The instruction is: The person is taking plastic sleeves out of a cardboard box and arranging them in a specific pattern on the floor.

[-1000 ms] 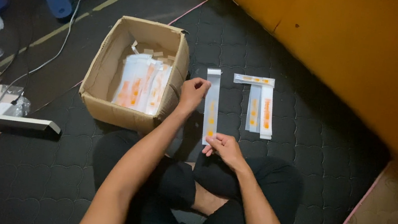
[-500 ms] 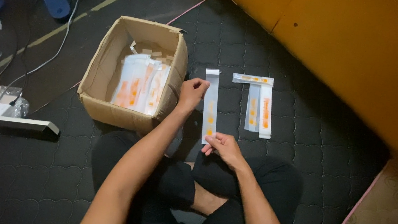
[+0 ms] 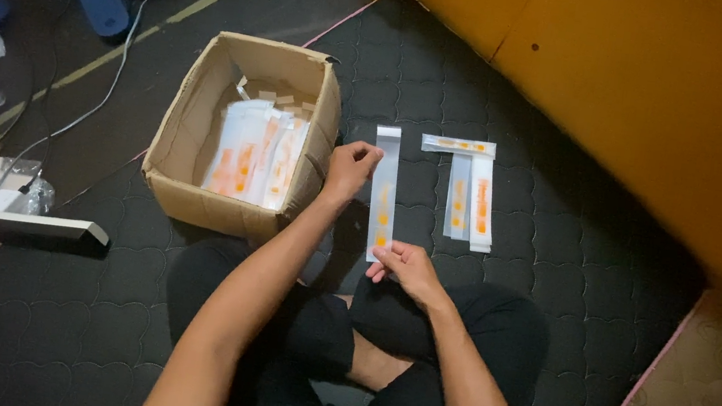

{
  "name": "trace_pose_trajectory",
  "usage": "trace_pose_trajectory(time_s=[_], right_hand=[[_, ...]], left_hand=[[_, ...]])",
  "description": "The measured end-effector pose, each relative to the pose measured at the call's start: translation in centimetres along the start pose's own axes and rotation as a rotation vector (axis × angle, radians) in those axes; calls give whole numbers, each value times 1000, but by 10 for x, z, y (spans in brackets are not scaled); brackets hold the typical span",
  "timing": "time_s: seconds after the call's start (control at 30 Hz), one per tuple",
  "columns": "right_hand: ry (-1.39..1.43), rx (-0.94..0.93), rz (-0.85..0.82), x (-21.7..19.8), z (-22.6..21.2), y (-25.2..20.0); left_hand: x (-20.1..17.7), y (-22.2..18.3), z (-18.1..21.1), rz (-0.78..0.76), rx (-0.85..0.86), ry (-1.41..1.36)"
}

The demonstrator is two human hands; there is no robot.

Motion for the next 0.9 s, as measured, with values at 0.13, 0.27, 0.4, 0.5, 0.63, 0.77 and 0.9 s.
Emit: trace_pose_trajectory(time_s=[0.13,0.27,0.4,0.5,0.63,0.77,0.9], right_hand=[[-14,48,6,-2,9,3],[-91,47,129,-17,11,4],[-34,-94,306,-38,2,5],[-96,-206,372,-35,-25,-7],[-112,-266,391,-35,-24,-8],[-177,-329,352,-29,-30,-11],[-171,-370,336,-20,-42,-14]], left_hand=[[3,4,-7,0,10,-2],[7,3,-13,-20,4,0],[12,1,-22,-30,-10,-5],[15,-4,-25,-88,-30,-19],[16,-19,-25,-116,-44,-47],[22,-29,-46,-199,-90,-109],[20,-39,-54,-269,-123,-134]])
Point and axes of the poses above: each hand's wrist, its own y-axis towards the middle knuckle, its own x-axis out of the palm, z = x × y, the point moved 10 cm from there along y, towards the middle knuckle, and after that the axes turned 2 degrees about -y, right-handed, at the moved point
